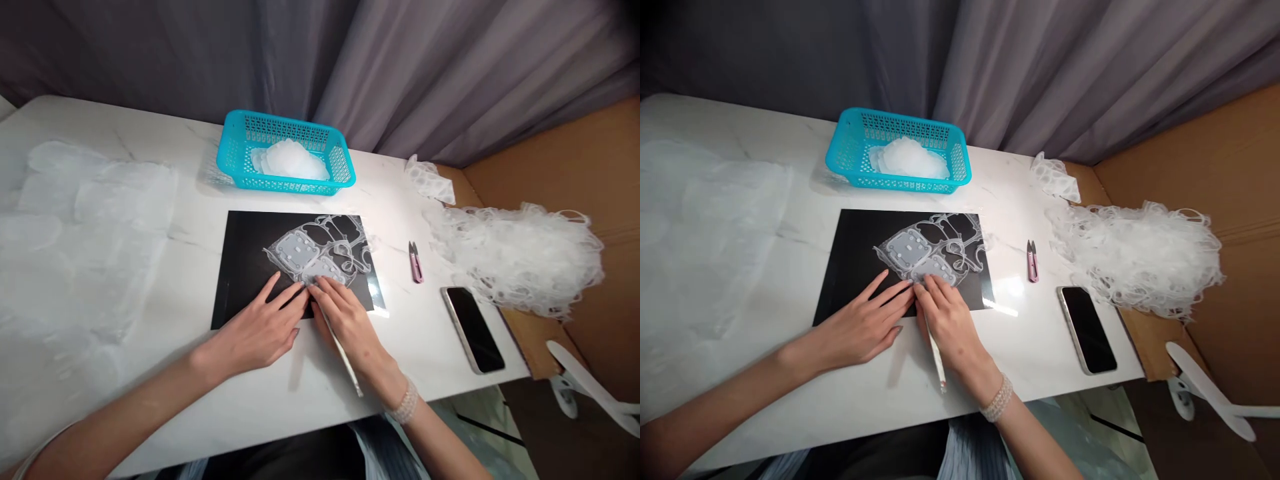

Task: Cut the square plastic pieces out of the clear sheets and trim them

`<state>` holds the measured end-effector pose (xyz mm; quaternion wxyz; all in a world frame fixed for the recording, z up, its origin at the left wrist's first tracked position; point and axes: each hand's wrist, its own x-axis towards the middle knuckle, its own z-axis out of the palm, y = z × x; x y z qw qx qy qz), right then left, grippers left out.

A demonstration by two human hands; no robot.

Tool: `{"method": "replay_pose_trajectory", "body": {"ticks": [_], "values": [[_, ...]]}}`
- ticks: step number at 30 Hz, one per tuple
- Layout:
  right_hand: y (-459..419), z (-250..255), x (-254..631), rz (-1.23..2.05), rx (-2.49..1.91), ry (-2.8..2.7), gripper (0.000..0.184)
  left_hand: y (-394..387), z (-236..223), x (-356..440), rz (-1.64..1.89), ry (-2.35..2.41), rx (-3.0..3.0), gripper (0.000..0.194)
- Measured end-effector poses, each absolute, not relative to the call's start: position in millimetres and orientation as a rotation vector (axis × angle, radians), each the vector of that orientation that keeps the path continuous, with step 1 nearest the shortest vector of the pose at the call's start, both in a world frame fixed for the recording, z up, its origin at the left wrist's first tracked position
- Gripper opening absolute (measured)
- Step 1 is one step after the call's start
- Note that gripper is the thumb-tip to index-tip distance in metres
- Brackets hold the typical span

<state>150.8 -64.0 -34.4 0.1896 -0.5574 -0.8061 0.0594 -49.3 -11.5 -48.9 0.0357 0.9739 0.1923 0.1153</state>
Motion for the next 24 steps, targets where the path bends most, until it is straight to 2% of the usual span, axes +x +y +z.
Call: {"method": "replay_pose_trajectory", "body": {"ticks": [6,9,11,14,15,18,20,24], "values": [[-66,-30,146,0.147,-1.522,-2.47,0.042,-9,-55,-50,0.404,0.553,2.98,0.041],[-64,-29,138,0.342,-1.474,-2.331,0.042,-9,-55,-49,0.389,0.567,2.975,0.042],[-61,-27,147,0.587,-1.459,-2.054,0.039,-7,-54,-49,0.388,0.572,2.957,0.044],[-63,-21,204,0.794,-1.546,-1.253,0.026,-4,-52,-49,0.385,0.564,2.917,0.048],[-67,-17,235,0.766,-1.554,-0.922,0.021,-3,-51,-49,0.383,0.56,2.905,0.049],[-88,-3,337,0.539,-1.543,-0.514,0.026,-3,-52,-50,0.398,0.564,2.885,0.047],[-104,6,380,0.409,-1.522,-0.419,0.02,-3,-53,-50,0.424,0.576,2.875,0.045],[-117,16,356,0.392,-1.371,-0.434,0.024,-5,-48,-48,0.486,0.585,2.821,0.036]]}}
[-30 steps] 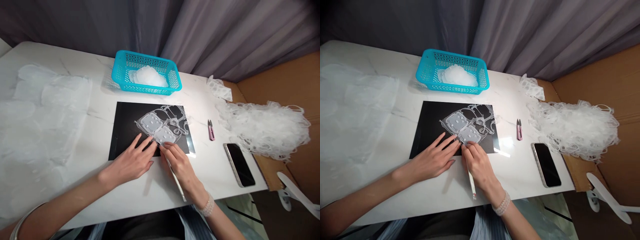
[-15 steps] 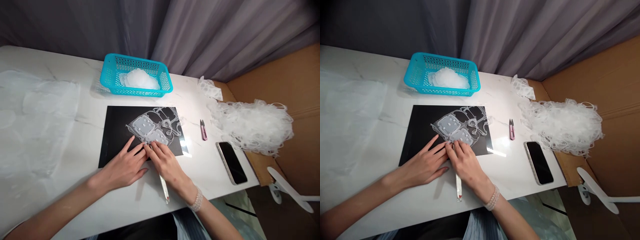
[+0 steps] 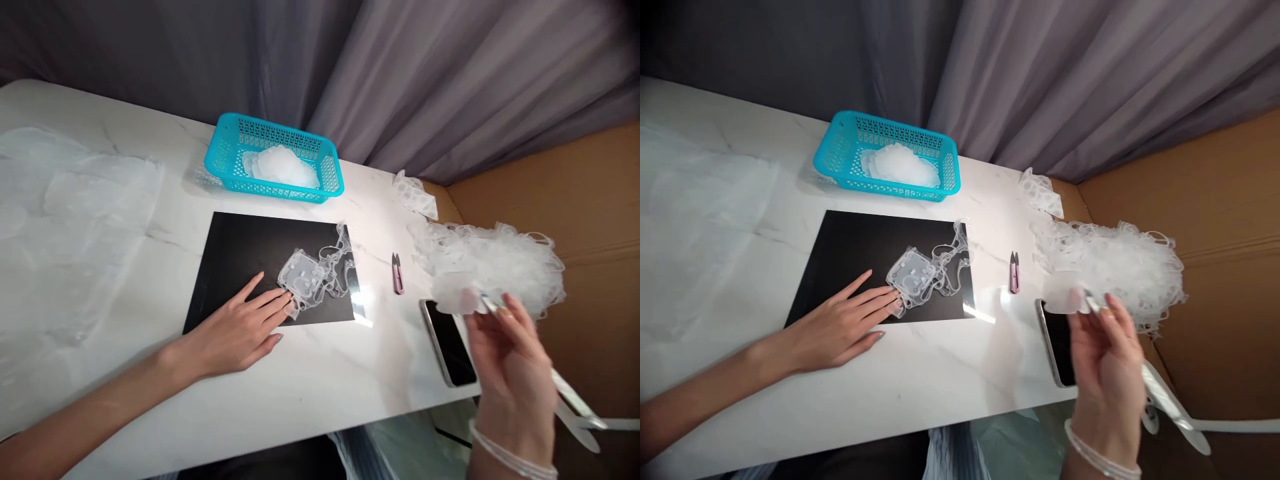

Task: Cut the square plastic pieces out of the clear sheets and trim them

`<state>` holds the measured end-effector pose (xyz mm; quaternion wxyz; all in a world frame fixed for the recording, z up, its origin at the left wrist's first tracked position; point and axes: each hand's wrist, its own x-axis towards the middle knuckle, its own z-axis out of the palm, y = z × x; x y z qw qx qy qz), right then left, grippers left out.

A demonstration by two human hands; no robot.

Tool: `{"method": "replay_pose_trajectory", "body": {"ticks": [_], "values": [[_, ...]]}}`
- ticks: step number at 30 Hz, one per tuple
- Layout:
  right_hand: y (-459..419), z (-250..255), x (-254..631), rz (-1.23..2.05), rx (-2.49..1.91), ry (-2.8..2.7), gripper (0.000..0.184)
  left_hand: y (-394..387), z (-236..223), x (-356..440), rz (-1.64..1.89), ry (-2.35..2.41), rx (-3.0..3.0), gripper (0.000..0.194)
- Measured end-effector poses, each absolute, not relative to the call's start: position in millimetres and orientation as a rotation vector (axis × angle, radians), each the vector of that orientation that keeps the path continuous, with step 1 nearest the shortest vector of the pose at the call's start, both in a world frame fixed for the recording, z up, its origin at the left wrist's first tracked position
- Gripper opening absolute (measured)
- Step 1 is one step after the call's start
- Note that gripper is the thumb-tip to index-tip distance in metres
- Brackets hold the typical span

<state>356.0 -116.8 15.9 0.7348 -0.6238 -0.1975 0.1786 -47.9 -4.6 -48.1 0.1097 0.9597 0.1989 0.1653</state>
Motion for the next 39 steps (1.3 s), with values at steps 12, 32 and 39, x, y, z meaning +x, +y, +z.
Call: {"method": "replay_pose_trajectory", "body": {"ticks": [12,32,39], "values": [[-64,15,176,1.285,-1.184,-0.72,0.024,2,-6,-37,0.579,0.687,1.04,0.041],[-57,7,168,1.466,-1.082,-0.512,0.02,3,-11,-52,0.647,0.777,0.876,0.026],[-64,12,153,1.431,-1.018,-0.57,0.021,1,-7,-43,0.609,0.687,0.428,0.051]]}}
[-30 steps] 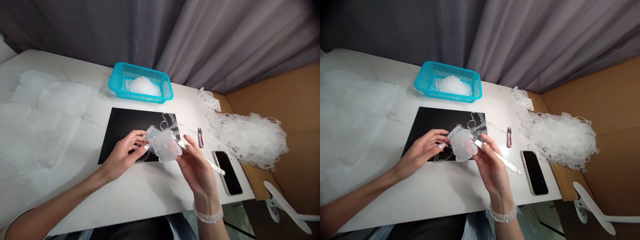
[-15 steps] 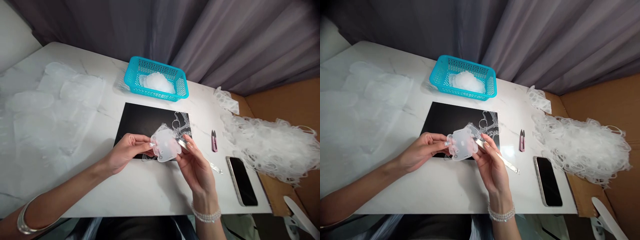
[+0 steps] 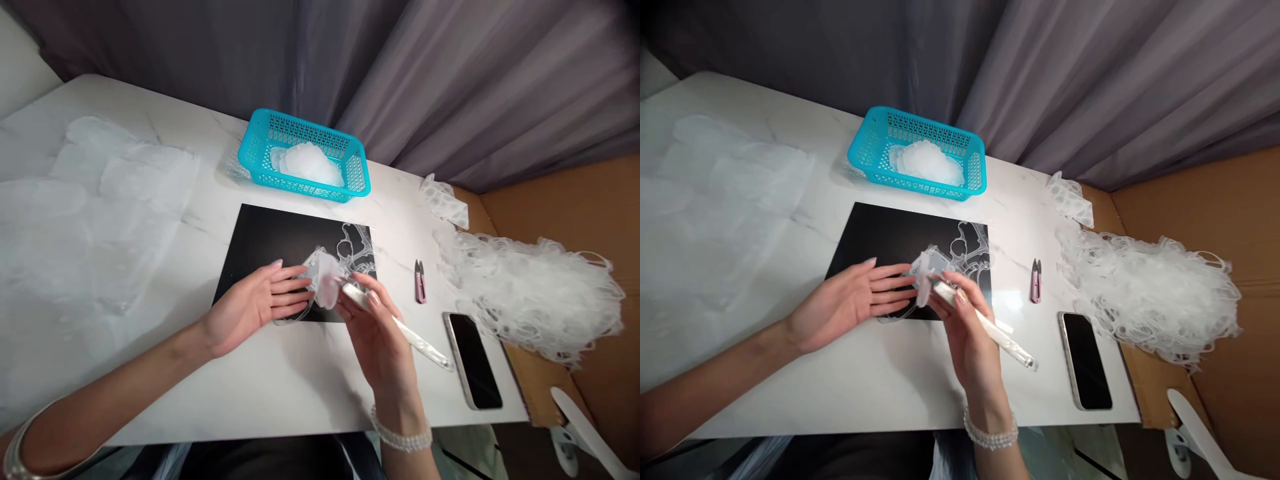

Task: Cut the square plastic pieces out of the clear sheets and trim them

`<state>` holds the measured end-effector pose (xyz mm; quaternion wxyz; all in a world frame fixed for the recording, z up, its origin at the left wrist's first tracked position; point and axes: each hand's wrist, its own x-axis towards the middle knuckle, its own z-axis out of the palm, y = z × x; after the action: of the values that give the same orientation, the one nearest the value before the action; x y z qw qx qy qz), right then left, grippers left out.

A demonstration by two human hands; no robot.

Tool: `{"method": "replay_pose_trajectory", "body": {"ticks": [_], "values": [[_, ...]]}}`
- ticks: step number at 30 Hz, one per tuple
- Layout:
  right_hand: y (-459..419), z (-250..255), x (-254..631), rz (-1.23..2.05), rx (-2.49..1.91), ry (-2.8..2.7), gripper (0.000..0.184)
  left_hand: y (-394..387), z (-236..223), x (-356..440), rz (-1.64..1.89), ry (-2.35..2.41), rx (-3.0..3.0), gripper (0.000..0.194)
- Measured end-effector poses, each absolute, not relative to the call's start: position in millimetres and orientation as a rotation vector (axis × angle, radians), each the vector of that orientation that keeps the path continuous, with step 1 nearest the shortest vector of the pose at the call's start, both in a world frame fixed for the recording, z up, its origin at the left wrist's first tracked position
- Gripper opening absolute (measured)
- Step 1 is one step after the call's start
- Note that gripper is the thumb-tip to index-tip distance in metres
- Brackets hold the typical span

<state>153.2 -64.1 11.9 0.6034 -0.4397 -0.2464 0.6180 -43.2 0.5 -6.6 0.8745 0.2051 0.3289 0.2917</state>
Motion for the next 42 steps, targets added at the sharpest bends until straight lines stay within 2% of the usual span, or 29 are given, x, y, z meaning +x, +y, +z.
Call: {"method": "replay_pose_trajectory", "body": {"ticks": [4,6,15,20,25,30,32,35,42], "values": [[-65,17,147,1.701,-0.883,-0.558,0.056,1,-5,-42,0.526,0.586,0.274,0.063],[-65,19,152,1.673,-0.871,-0.51,0.064,2,-6,-43,0.534,0.583,0.23,0.064],[-77,11,210,1.214,-1.158,-0.312,0.053,8,-10,-49,0.589,0.542,0.138,0.066],[-85,1,229,1.098,-1.188,-0.117,0.052,17,-8,-51,0.645,0.643,0.221,0.055],[-89,-9,238,1.165,-1.136,0.018,0.05,44,4,-53,0.808,0.814,0.586,0.044],[-88,-14,240,1.271,-1.033,-0.027,0.05,127,33,-38,1.228,1.194,1.535,0.042],[-88,-14,237,1.306,-0.994,-0.064,0.05,163,38,-27,1.13,1.289,1.999,0.047],[-89,-14,233,1.357,-0.955,-0.101,0.05,192,27,-14,0.927,1.359,2.219,0.055],[-88,-14,231,1.398,-0.97,-0.129,0.047,137,-14,-31,0.863,1.299,2.285,0.057]]}}
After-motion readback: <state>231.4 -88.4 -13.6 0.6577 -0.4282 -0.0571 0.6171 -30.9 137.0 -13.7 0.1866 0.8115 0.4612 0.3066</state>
